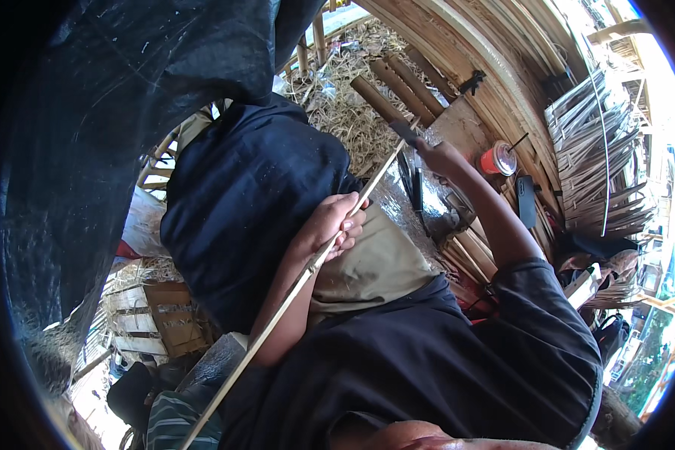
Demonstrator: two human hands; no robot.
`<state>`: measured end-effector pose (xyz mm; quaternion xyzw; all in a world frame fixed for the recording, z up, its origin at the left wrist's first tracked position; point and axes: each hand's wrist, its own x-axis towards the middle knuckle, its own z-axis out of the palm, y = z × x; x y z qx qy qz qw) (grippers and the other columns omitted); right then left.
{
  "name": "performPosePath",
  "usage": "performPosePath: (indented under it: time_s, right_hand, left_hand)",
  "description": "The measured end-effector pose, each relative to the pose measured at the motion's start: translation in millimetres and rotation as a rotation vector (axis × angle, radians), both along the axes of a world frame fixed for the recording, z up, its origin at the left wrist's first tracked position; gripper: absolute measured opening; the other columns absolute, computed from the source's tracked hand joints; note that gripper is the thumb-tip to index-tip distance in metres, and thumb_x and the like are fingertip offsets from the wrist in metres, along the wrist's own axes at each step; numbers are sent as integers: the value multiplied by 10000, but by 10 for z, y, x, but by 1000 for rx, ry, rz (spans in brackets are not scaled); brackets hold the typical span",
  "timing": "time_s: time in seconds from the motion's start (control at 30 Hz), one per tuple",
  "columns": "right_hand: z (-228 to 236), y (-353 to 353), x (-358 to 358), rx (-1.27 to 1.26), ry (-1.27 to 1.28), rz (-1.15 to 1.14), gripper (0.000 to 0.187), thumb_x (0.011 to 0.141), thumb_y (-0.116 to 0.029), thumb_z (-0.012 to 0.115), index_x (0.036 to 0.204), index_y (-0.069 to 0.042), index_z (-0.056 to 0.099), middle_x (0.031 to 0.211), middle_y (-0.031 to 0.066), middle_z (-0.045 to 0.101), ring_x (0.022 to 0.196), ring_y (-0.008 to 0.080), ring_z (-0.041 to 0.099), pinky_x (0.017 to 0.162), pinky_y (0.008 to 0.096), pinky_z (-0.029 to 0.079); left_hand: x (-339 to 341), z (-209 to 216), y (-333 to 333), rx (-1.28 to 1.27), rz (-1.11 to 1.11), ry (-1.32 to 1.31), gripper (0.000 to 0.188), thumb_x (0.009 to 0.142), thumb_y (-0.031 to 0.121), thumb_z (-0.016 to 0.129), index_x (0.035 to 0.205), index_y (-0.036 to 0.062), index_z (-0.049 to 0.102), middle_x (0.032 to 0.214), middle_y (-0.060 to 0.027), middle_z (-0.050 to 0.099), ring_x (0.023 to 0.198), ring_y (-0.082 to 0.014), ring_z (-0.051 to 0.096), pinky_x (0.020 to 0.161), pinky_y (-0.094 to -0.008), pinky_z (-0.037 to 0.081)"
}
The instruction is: The person whittles a thin wooden rod by hand using a blade to shave off strips while holding the rod across their lap.
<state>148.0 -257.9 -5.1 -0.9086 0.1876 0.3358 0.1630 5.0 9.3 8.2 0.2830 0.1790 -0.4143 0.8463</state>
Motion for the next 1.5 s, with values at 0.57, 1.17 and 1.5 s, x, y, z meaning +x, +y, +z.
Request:
performPosePath:
  time_s: [0.57,1.17,1.5]
  right_hand:
    - [112,184,-54,54,-14,-11,809,945,-697,408,958,66,676,678,145,632,590,273,644,548,409,511]
    - [-18,320,-360,-19,-195,120,784,966,-616,407,917,117,682,909,345,671,992,461,667,895,491,506]
    - [-26,351,-321,51,-45,-44,858,963,-662,375,806,131,664,645,241,652,770,380,707,773,458,533]
  left_hand:
    - [-22,-13,25,-40,36,11,266,1069,288,398,1022,54,514,549,68,363,336,-9,321,241,-183,308]
    - [8,-31,59,-59,32,14,254,1073,262,388,1041,48,521,545,71,365,335,-4,329,251,-169,301]
    - [82,-138,86,-156,24,4,259,1069,277,393,1044,51,519,586,67,376,367,-10,330,271,-176,292]
